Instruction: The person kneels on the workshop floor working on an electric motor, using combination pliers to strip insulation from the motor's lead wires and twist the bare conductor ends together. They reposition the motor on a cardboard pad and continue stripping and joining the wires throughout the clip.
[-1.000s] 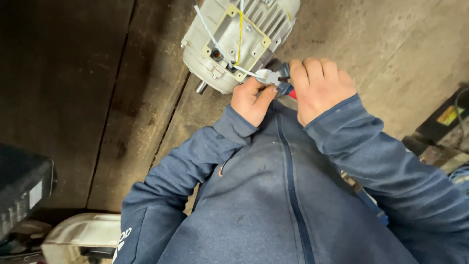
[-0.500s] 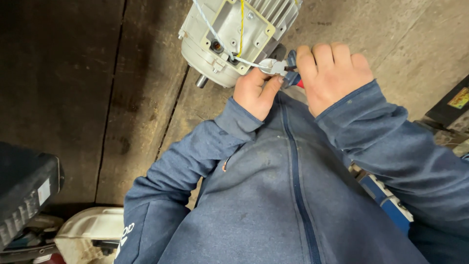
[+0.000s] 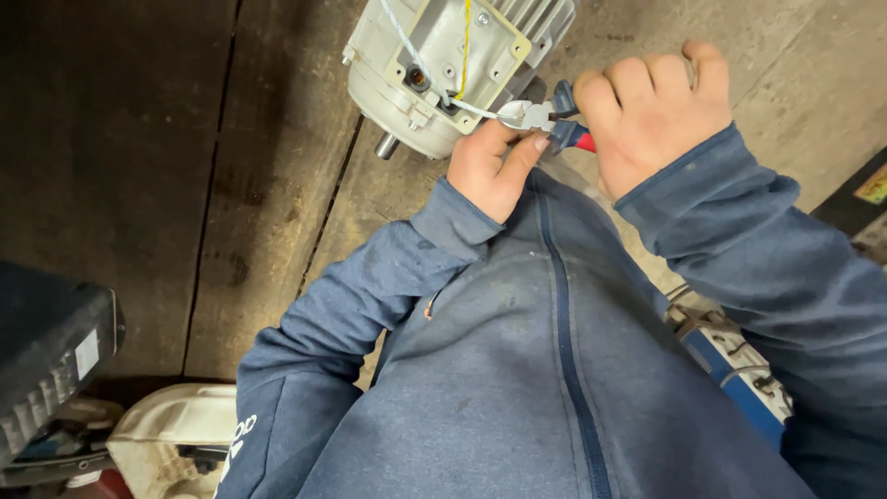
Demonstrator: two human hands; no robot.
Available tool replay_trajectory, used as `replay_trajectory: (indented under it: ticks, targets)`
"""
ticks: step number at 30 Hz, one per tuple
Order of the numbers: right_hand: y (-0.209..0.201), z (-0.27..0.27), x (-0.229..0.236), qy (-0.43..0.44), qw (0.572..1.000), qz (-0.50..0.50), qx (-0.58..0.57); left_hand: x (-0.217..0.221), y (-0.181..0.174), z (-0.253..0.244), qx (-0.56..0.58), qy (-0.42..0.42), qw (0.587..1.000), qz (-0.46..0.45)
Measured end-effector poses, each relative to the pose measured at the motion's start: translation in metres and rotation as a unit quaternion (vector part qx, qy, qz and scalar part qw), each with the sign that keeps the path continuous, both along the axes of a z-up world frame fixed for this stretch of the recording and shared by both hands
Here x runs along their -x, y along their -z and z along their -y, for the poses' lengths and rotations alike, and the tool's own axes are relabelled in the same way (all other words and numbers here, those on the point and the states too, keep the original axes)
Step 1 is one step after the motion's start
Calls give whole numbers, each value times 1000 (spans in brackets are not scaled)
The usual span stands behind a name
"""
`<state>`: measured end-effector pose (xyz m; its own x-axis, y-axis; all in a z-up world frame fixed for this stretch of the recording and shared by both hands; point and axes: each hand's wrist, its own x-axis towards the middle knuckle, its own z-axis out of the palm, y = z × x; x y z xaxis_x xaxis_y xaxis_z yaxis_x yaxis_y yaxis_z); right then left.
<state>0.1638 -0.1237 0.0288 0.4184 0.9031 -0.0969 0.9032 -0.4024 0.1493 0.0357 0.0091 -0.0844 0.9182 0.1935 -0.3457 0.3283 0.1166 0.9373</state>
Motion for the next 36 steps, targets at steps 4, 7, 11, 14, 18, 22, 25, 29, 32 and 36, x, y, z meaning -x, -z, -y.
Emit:
replay_trajectory:
  ticks: [4, 7, 11, 14, 18, 22, 25, 29, 32, 36]
  targets:
    - [6, 7, 1, 25, 998, -55, -5, 5, 8, 5, -3, -15, 1000, 21]
    - [3, 7, -4, 42, 995, -88, 6, 4, 8, 5, 11, -15, 1000, 20]
    - [7, 6, -15, 5, 996, -89, -3, 3, 9, 5, -5, -14, 1000, 3]
    - [14, 8, -18, -13, 996, -87, -16, 4, 11, 7, -8, -15, 1000, 1]
    - [20, 11, -21, -16, 996, -82, -23, 3, 4, 3, 1, -9, 1000, 15]
    - [16, 6, -26, -15, 994, -105, -20, 3, 4, 3, 15, -13, 1000, 19]
    - [13, 3, -26, -6, 990, -132, -44, 3, 6, 2, 2, 5, 1000, -14]
    - [25, 20, -24, 190, 894, -392, -103, 4, -2, -4, 71, 11, 996, 59]
    - [46, 48, -17, 327, 706, -598, -193, 5, -2, -4, 97, 19, 993, 59]
    - [75, 74, -13, 370, 606, -654, -261, 12, 1, -10, 136, 51, 989, 34]
